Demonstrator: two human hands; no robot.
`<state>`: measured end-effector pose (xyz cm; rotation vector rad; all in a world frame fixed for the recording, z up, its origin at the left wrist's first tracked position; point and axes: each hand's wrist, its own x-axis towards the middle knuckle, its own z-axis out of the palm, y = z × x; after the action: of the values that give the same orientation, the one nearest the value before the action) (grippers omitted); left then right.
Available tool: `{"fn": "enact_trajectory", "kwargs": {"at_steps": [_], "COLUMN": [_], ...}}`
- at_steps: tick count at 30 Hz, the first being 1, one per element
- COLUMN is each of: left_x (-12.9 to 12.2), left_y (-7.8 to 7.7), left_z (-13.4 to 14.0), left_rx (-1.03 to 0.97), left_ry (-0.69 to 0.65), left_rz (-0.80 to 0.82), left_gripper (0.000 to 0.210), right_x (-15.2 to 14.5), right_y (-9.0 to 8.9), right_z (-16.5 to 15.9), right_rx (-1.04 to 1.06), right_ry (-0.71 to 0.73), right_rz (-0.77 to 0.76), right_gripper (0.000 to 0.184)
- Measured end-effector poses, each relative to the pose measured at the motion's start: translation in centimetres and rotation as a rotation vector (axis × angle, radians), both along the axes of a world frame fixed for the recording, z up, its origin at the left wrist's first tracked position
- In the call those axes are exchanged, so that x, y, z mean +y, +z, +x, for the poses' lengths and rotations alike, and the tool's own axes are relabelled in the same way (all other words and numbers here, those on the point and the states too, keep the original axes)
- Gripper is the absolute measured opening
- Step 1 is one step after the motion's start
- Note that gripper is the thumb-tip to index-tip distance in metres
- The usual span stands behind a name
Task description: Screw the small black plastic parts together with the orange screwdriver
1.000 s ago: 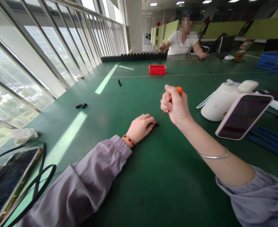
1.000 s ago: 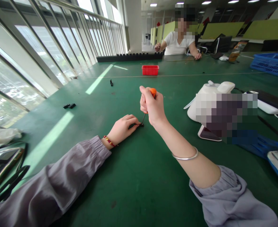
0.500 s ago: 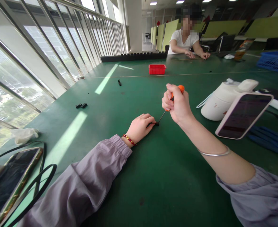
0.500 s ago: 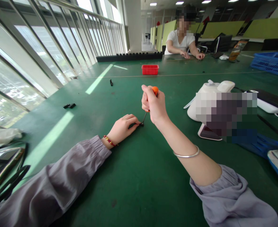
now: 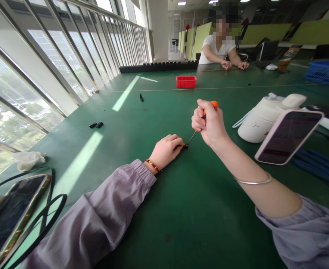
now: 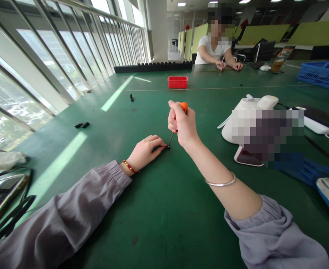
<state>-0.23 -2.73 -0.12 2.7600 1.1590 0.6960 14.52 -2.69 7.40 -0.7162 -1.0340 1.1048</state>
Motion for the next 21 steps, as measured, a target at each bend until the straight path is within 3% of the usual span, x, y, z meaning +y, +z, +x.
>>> {"fn": "enact_trajectory", "kwargs": {"at_steps": [7,10,13,16,19,21], "left_x": [-0.1,-0.1,-0.1,-0.1,-0.1,0.0], "left_y": [0.2,0.1,0.0,0.0,0.0,0.0], "left_z": [0.0,0.0,0.0,0.0,0.1,0.1], "left_rx": [-0.014,-0.054,-0.086,-0.09,-0.077,-0.062], "left_ry": [0.009,0.03,0.046,0.047,0.047,0.056], "left_rz": [-0.04,-0.071,-0.096,-0.114,-0.117,-0.11], "left_gripper": [0.011,0.015,0.019,0.018,0.019,0.02], "right_x": [-0.2,-1.1,-3.3,-6.5,-9.3,-10.3], "right_y": [-0.8,-1.3,-2.1,-3.4,-5.3,-6.2], "right_z": [0.5,2.1,4.1,5.6,5.9,5.7], "right_rx": [-0.154,-0.458,-0.833,-1.009,-1.028,-1.068], "right_ry": [-0.05,-0.198,-0.45,-0.423,-0.411,-0.365], "right_rz": [0.076,0.18,0.258,0.281,0.456,0.554], "right_gripper": [0.037,0.034,0.03,0.026,0.009,0.008]}}
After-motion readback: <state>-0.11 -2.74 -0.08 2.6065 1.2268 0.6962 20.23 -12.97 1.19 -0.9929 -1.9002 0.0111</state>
